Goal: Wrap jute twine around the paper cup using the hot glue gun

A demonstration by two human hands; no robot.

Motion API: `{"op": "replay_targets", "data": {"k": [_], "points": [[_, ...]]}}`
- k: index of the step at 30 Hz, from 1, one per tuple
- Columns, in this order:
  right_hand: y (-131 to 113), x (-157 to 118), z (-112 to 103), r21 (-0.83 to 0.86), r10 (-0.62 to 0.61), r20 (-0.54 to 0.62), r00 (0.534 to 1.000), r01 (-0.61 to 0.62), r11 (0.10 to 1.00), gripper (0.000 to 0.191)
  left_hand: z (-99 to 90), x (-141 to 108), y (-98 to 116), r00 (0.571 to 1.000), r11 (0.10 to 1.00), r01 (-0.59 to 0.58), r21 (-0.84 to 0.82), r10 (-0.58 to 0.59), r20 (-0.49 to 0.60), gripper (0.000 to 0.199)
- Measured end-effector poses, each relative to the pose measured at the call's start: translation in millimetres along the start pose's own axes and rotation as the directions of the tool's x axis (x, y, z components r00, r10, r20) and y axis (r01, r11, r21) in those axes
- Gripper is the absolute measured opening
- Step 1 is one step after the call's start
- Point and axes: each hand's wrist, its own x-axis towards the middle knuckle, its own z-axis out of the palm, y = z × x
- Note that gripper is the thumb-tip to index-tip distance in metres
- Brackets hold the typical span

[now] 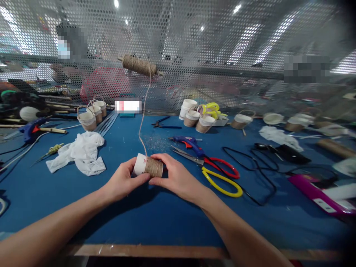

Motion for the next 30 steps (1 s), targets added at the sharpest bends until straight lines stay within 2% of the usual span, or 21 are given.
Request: {"op": "replay_targets", "data": {"k": [8, 11, 14, 16, 19, 22, 26, 30], "points": [[1, -1, -1, 0.015, 0.009, -0.006, 1.000, -0.009, 1.000, 0.051, -0.1, 2, 1, 1.000, 1.000, -0.007, 0.009, 0.007, 0.024, 0.029], [4, 3, -17, -0.055, 0.103, -0.097, 0.990, -0.108, 0.993, 0.040, -0.4, 3, 0, 0.999, 1.000, -0.005, -0.006, 0.005, 0.033, 0.029], [18, 13, -46, -0.168, 0.238, -0.264, 0.935, -0.287, 0.943, 0.032, -0.8, 2, 1, 1.000, 1.000, 0.001, 0.029, -0.002, 0.031, 0.029], [35, 21, -65, -0.255, 0.343, -0.331, 0.879, -0.433, 0.865, 0.028, -1.0, 2, 2, 1.000, 0.998, 0.000, 0.068, -0.001, 0.025, 0.029], [65, 32, -80, -0.348, 0.513, -0.296, 0.806, -0.591, 0.728, 0.024, -0.7, 1, 4, 1.000, 0.994, 0.004, 0.106, -0.005, 0.010, 0.028], [88, 39, -80, -0.387, 0.606, -0.263, 0.751, -0.657, 0.647, 0.030, -0.1, 1, 4, 1.000, 0.994, 0.003, 0.112, -0.004, 0.009, 0.028], [97, 41, -76, -0.354, 0.631, -0.297, 0.717, -0.696, 0.624, 0.030, 0.4, 0, 2, 1.000, 0.992, -0.015, 0.129, 0.012, 0.019, 0.026], [79, 33, -81, -0.225, 0.574, -0.371, 0.730, -0.670, 0.707, 0.032, -0.7, 0, 0, 0.998, 0.994, -0.041, 0.106, 0.036, 0.046, 0.023]]}}
